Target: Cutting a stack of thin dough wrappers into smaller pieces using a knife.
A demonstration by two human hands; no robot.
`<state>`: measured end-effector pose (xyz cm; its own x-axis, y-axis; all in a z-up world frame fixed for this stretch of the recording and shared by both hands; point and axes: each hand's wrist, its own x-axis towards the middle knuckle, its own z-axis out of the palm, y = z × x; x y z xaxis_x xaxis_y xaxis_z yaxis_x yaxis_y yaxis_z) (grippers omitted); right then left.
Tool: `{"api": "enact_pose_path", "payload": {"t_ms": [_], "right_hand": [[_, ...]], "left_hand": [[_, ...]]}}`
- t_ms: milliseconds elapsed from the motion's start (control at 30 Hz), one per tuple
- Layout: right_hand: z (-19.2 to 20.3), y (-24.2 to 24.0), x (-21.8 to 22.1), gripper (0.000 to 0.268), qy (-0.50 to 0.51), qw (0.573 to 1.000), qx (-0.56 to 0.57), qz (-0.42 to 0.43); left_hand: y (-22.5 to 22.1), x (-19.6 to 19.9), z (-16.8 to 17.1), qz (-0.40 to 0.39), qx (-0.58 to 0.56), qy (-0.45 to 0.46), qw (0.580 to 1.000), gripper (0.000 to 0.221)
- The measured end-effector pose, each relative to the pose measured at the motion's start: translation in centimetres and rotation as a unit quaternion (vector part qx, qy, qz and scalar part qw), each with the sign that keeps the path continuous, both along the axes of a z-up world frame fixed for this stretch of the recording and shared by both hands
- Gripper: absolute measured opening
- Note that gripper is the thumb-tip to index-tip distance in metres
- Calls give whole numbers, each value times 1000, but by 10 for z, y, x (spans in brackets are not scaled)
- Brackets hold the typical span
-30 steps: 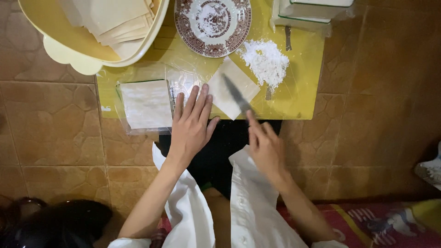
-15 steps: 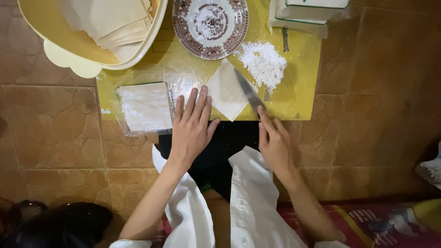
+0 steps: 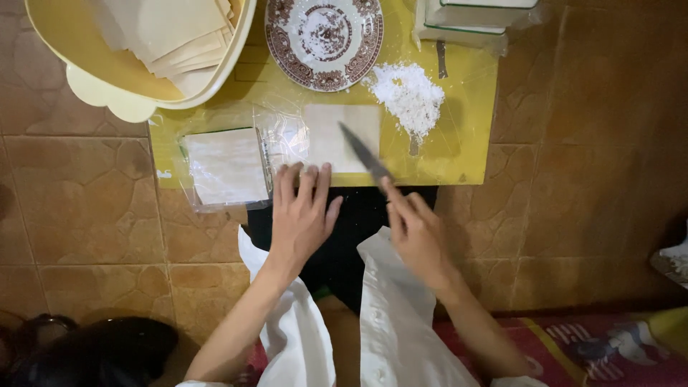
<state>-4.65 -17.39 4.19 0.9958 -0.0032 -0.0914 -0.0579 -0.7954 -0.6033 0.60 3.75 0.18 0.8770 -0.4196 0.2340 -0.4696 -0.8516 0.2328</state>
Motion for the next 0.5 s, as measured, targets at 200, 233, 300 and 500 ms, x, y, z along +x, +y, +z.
{"api": "enact_pose_path", "payload": {"t_ms": [200,233,300,500], "right_hand": [[-20,17,-6,43,6,1000,-8,27],[-22,16,-6,43,9,1000,-8,27],[-18,17,-5,43,14,999,-5,28],[-10,24,0,43,15,999,-17,27]], "left_hand": [[-5,-9,-12,-17,-95,-4,995,44],[-4,-7,-14,-18,-114,0,993,37],[2,9,-4,-18,-115,-1,993,35],[13,22,4,-29,-64,-10,997,22]]}}
